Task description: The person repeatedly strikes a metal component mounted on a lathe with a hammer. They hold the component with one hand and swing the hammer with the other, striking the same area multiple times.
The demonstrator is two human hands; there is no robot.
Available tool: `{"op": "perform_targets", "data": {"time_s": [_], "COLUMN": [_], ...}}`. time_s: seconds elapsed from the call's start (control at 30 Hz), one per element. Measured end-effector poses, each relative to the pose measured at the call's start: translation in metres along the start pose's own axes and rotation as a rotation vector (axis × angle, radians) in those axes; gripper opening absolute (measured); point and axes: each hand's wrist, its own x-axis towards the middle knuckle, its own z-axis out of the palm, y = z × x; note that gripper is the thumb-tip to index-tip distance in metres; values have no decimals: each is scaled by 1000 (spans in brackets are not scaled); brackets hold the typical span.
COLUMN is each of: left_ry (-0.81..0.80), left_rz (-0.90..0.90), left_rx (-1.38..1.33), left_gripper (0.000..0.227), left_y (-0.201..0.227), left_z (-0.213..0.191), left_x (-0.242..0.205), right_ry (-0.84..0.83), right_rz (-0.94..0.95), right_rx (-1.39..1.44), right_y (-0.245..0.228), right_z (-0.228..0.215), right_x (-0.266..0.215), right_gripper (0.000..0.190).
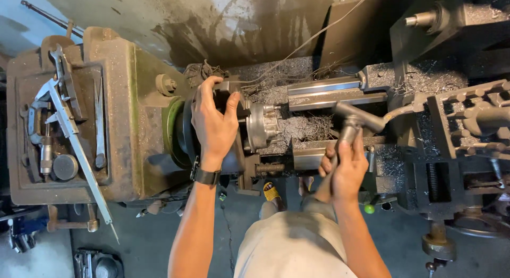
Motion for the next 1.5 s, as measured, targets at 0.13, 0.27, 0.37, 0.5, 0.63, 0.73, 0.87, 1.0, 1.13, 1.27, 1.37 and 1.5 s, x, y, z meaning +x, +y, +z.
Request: {"op": "perform_targets", "data": {"time_s": [0.13, 0.27, 0.37, 0.5, 0.63, 0.73, 0.87, 1.0, 1.13, 1.27, 1.37, 1.5], "left_ry": [16, 29, 42, 136, 209, 213, 212, 196, 177, 168, 186, 186], "left_rz": [67, 72, 39, 139, 223, 238, 260, 282, 255, 281, 278, 292], "left_rx": [17, -13, 14, -34, -102, -204, -225, -177, -134, -100, -85, -80], "left_gripper": [34, 32, 31, 32, 34, 36, 38, 42, 43, 44, 44, 43], "left_y": [2, 3, 6, 6, -4, -17, -30, -50, -69, -70, -73, -76], "left_z": [0, -1, -2, -4, -6, -7, -6, 0, 11, 13, 15, 13], "left_x": [0, -2, -7, -33, -72, -105, -145, -176, -199, -201, -202, -203], "right_ry": [-239, -169, -145, -147, -196, -219, -233, -261, -311, -305, -185, -154], "right_rz": [270, 270, 95, 127, 206, 211, 200, 204, 168, 214, 93, 72], "right_rx": [-151, -180, -74, -86, -121, -151, -158, -117, -101, -160, -32, -4], "right_y": [27, -10, -8, 0, 3, 4, 5, 10, 26, 13, 6, 28], "right_z": [8, -3, -21, -32, -24, -22, -18, -9, -2, -7, -9, 2], "right_x": [-4, -5, -3, -8, -12, -10, -2, 5, 6, 6, 6, -1], "right_gripper": [72, 70, 69, 68, 69, 69, 68, 71, 72, 71, 71, 67]}}
